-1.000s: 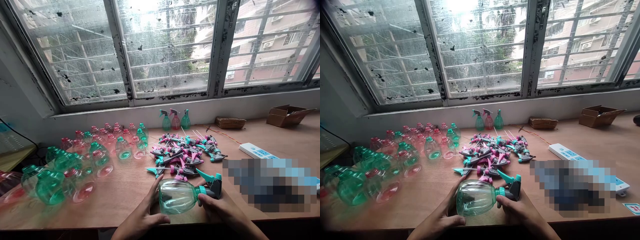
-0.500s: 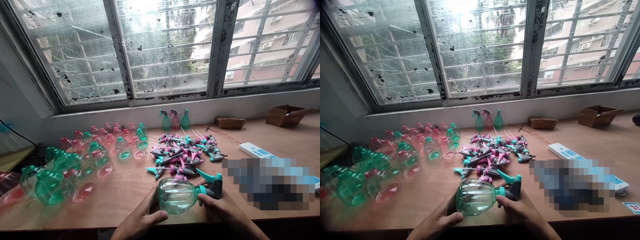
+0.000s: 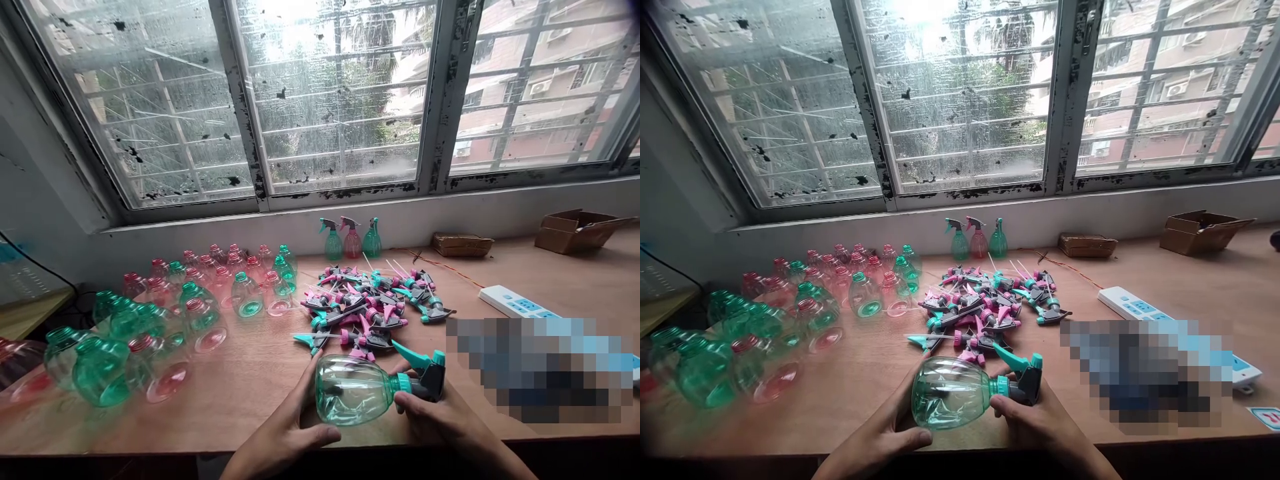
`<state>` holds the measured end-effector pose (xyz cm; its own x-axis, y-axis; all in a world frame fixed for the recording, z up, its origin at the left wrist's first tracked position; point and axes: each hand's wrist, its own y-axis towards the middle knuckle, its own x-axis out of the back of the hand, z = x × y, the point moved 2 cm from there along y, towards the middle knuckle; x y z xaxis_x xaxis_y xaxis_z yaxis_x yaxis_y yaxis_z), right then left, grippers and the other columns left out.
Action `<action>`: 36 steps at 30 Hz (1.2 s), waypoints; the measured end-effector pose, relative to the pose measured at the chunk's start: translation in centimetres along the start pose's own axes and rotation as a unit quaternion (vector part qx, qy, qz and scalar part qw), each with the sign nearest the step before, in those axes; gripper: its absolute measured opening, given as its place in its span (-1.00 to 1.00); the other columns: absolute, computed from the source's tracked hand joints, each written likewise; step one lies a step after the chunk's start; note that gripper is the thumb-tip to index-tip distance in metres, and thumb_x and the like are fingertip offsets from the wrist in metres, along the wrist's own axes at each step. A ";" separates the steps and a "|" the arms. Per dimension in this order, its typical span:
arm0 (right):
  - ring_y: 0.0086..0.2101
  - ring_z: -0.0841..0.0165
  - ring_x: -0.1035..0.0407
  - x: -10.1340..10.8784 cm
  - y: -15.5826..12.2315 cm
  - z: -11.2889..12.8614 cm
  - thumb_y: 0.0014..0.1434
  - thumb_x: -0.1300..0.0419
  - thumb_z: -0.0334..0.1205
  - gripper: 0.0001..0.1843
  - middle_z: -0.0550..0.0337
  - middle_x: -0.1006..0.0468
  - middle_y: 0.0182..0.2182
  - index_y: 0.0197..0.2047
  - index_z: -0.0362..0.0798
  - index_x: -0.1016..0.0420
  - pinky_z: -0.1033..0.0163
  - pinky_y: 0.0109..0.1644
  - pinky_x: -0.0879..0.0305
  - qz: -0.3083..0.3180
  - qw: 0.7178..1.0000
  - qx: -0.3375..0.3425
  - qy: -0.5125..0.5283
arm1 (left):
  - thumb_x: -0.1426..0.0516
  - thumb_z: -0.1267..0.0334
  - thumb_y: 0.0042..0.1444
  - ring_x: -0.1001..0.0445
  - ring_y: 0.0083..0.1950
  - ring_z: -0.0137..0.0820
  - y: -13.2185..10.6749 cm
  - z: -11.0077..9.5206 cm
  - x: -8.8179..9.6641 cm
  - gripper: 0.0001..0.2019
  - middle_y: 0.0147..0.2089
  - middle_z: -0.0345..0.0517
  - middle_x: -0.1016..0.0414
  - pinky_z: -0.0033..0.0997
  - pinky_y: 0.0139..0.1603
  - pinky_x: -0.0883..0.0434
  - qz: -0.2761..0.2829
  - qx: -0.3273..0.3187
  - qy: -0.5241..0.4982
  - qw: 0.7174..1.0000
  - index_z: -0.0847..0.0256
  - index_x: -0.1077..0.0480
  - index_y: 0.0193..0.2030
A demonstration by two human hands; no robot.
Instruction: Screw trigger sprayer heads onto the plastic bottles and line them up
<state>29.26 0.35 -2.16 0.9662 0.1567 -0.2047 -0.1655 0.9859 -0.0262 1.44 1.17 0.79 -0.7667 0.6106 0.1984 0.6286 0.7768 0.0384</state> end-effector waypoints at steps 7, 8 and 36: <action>-0.59 0.43 -0.31 -0.3 0.0 0.1 -0.01 -0.50 0.11 -0.52 0.30 -0.57 -0.51 -0.16 -0.01 -0.52 0.30 -0.50 -0.16 0.006 1.000 -0.005 0.010 | -0.33 0.26 0.20 0.23 0.62 -0.01 0.1 -0.1 0.1 0.02 0.64 -0.17 0.21 0.11 0.59 0.18 -0.002 0.012 -0.008 1.000 -0.16 0.31 0.55; -0.62 0.45 -0.28 -0.3 0.1 0.1 0.00 -0.50 0.12 -0.51 0.31 -0.57 -0.52 -0.15 -0.01 -0.51 0.31 -0.53 -0.14 0.011 1.000 -0.008 0.013 | -0.33 0.29 0.19 0.24 0.62 -0.02 0.2 -0.2 -0.1 0.04 0.64 -0.19 0.25 0.11 0.59 0.19 -0.005 0.004 -0.014 1.000 -0.20 0.33 0.54; -0.52 0.38 -0.31 0.1 0.1 -0.8 0.00 -0.51 0.08 -0.55 0.29 -0.56 -0.52 -0.18 -0.03 -0.56 0.25 -0.40 -0.21 0.003 1.000 0.002 -0.017 | -0.30 0.38 0.19 0.28 0.62 -0.02 -0.1 -0.6 -0.5 0.11 0.64 -0.16 0.25 0.15 0.57 0.14 -0.025 -0.004 -0.014 1.000 -0.23 0.47 0.53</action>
<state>29.21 0.47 -2.94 0.9715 0.1636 -0.1714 -0.1697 0.9853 -0.0213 1.81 0.66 1.26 -0.8000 0.5759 0.1683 0.5910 0.8047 0.0556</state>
